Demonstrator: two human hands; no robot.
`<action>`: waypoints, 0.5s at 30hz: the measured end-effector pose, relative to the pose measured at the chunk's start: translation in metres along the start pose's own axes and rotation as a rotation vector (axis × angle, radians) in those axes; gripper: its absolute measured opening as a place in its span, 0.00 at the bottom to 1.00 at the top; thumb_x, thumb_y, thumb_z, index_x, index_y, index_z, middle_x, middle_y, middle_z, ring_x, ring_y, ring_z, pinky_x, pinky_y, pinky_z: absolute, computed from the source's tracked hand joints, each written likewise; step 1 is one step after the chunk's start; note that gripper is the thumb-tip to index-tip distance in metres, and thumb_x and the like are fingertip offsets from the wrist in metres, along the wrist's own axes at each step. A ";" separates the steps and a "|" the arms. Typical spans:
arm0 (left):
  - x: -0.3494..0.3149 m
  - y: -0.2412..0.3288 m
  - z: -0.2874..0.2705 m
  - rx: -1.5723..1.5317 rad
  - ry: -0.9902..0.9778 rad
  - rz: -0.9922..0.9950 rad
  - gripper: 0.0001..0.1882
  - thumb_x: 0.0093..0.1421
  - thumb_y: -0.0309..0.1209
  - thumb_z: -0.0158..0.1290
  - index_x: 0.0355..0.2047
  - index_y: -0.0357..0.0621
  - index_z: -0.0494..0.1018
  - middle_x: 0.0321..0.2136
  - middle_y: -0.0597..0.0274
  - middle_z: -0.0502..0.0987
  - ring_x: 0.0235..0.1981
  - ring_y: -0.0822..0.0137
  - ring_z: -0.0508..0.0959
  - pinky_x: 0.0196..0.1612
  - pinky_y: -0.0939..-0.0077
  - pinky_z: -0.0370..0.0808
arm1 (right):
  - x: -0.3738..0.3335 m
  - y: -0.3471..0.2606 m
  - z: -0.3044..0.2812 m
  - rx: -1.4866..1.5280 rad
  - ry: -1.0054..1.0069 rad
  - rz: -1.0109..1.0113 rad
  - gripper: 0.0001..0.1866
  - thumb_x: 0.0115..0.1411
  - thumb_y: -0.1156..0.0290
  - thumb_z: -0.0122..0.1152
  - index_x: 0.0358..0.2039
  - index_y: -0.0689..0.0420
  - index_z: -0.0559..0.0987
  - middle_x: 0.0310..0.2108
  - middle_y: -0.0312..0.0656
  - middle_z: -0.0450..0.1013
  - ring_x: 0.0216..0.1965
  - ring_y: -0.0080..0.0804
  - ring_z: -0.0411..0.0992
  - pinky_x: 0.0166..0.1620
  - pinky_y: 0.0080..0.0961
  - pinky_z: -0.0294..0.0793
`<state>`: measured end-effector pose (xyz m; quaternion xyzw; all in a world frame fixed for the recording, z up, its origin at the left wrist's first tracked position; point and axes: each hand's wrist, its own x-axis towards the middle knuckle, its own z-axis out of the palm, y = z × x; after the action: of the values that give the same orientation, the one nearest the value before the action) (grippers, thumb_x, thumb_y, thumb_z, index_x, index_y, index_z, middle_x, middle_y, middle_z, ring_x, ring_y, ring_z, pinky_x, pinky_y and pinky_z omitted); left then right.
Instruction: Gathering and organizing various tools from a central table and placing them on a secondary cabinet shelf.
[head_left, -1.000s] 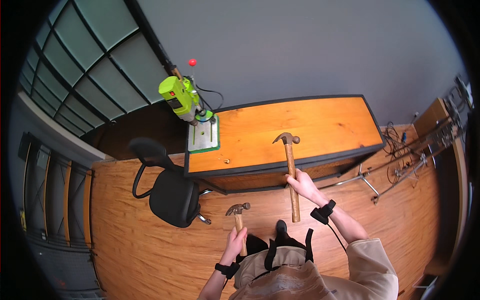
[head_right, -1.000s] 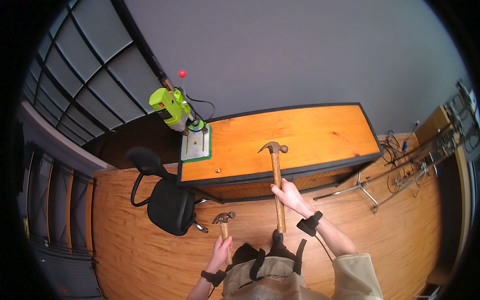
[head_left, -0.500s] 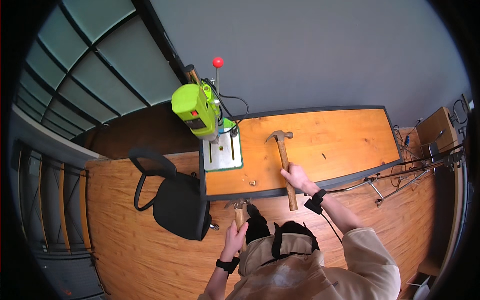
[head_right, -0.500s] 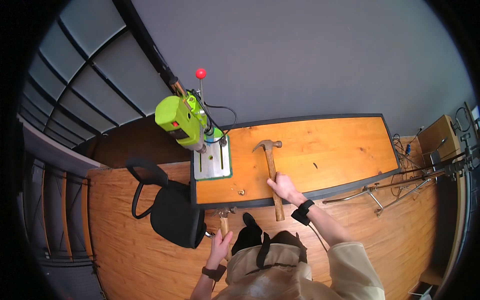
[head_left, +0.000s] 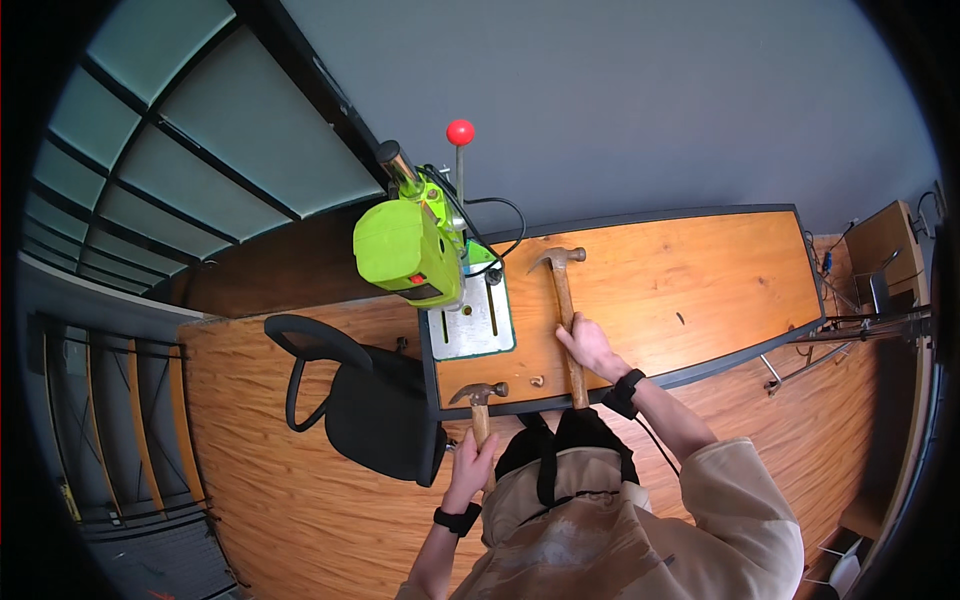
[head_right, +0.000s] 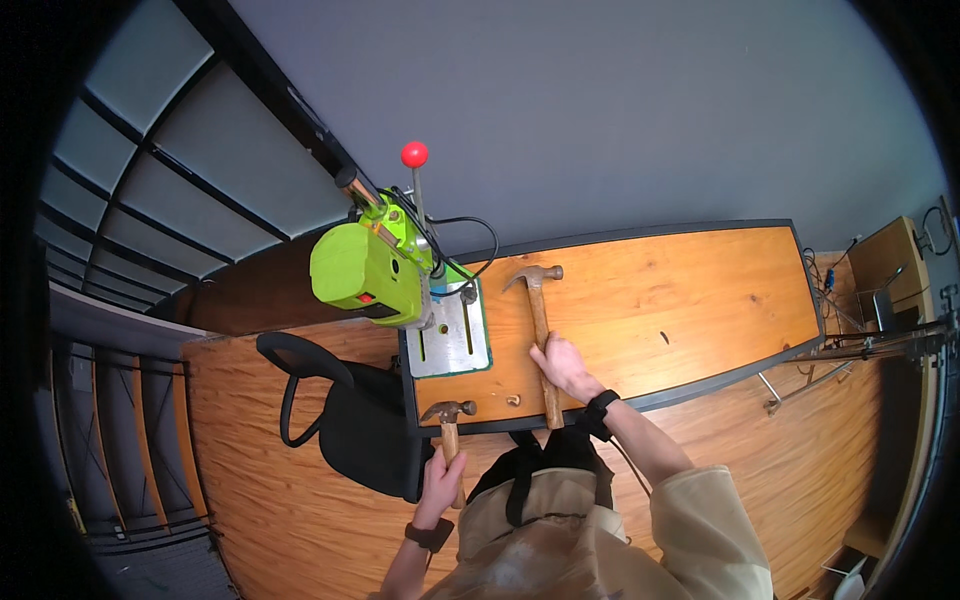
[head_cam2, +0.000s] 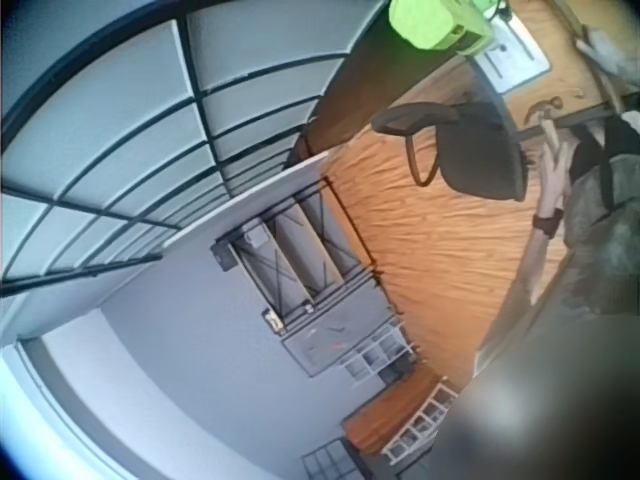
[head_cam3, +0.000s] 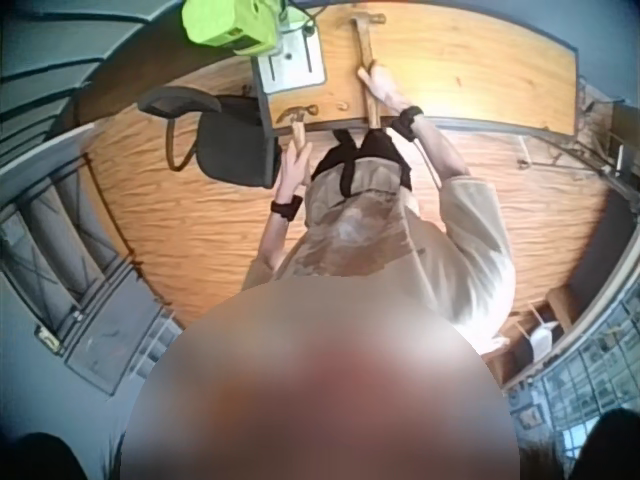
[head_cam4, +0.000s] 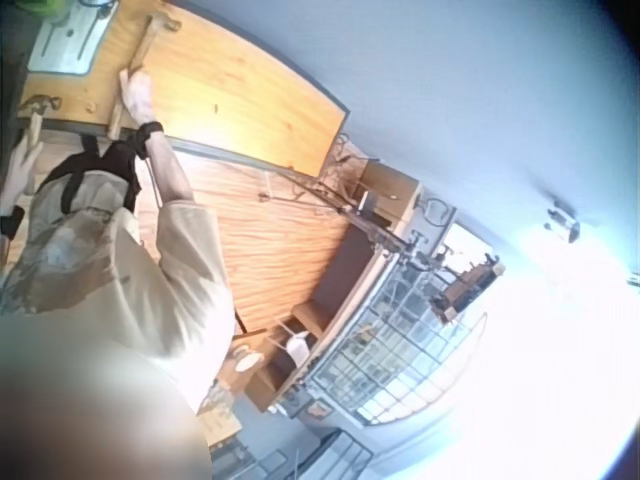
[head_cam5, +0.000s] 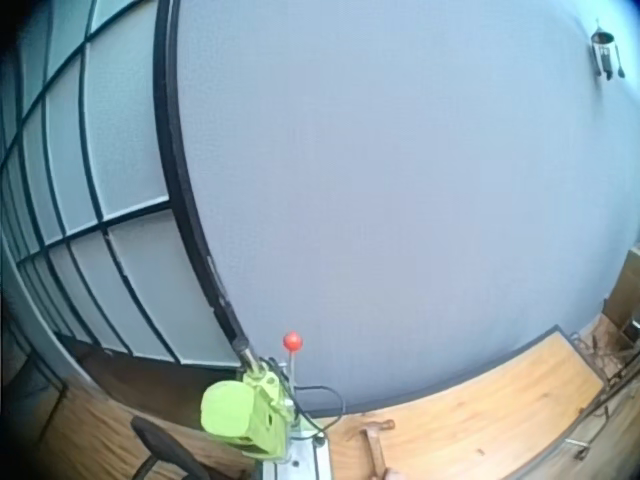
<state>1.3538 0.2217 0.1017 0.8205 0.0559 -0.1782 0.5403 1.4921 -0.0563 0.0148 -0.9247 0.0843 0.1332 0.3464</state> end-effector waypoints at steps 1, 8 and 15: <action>0.003 -0.002 -0.001 0.007 -0.002 -0.002 0.13 0.61 0.33 0.51 0.28 0.37 0.63 0.15 0.58 0.66 0.16 0.68 0.67 0.21 0.70 0.63 | 0.003 -0.002 0.002 0.007 -0.001 0.003 0.26 0.59 0.54 0.50 0.34 0.72 0.68 0.24 0.63 0.72 0.31 0.59 0.73 0.36 0.46 0.73; 0.009 -0.002 -0.009 0.026 0.014 0.057 0.15 0.60 0.36 0.52 0.29 0.36 0.64 0.13 0.55 0.67 0.15 0.63 0.70 0.19 0.68 0.64 | 0.012 -0.009 0.020 0.013 0.064 -0.038 0.25 0.59 0.55 0.51 0.31 0.72 0.68 0.21 0.62 0.71 0.29 0.59 0.73 0.34 0.46 0.73; 0.006 -0.012 -0.023 0.066 0.023 0.045 0.16 0.60 0.37 0.52 0.29 0.35 0.64 0.14 0.51 0.67 0.16 0.58 0.70 0.20 0.65 0.64 | 0.013 -0.012 0.026 -0.011 0.055 -0.006 0.26 0.59 0.54 0.50 0.36 0.71 0.67 0.24 0.63 0.73 0.31 0.59 0.73 0.36 0.46 0.74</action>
<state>1.3610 0.2471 0.0971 0.8409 0.0378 -0.1585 0.5162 1.5026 -0.0308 -0.0012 -0.9301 0.0904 0.1069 0.3394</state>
